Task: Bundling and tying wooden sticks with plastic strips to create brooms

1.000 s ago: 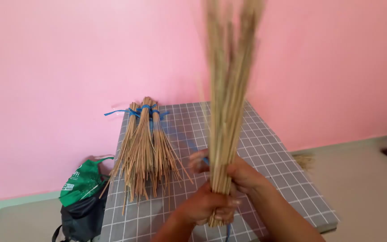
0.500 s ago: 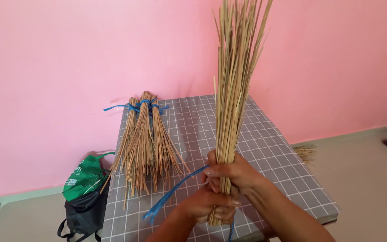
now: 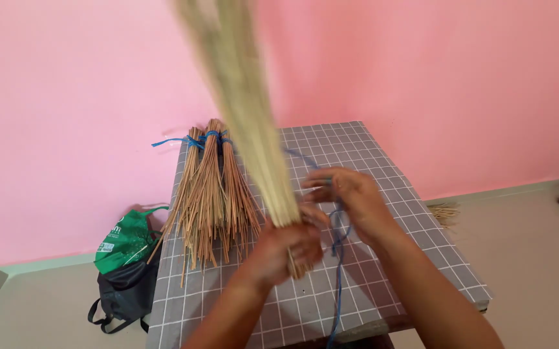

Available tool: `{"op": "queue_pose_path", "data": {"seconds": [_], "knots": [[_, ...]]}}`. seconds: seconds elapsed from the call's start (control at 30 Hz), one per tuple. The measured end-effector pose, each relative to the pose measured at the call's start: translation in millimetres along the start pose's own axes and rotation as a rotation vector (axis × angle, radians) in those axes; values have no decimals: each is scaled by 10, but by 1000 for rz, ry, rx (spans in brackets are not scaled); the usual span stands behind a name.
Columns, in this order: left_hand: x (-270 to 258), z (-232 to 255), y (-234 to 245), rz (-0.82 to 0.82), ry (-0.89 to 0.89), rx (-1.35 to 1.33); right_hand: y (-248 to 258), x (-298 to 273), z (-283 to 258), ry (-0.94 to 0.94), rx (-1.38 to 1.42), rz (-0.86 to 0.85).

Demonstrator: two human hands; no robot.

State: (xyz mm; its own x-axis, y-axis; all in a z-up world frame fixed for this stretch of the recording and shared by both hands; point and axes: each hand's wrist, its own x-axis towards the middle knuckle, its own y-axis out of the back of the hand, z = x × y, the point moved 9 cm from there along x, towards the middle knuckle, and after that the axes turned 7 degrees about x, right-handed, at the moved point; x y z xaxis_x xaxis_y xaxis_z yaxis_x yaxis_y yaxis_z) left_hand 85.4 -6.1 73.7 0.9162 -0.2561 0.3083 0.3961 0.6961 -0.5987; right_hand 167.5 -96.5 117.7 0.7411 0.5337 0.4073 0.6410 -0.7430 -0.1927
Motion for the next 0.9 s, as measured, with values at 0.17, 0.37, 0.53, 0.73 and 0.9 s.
{"op": "queue_pose_path", "data": {"seconds": [0.17, 0.37, 0.53, 0.73, 0.9], "knots": [[41, 326, 323, 341, -203, 72, 190, -368, -151, 123, -437, 308], [-67, 454, 281, 539, -216, 126, 0, -476, -301, 236, -656, 268], [-55, 380, 80, 469, -101, 270, -305, -394, -426, 172, -784, 158], [-49, 29, 236, 473, 8, 118, -569, -191, -203, -183, -858, -254], [-79, -56, 308, 473, 106, 362, -455, -229, 303, -415, -597, -394]]}}
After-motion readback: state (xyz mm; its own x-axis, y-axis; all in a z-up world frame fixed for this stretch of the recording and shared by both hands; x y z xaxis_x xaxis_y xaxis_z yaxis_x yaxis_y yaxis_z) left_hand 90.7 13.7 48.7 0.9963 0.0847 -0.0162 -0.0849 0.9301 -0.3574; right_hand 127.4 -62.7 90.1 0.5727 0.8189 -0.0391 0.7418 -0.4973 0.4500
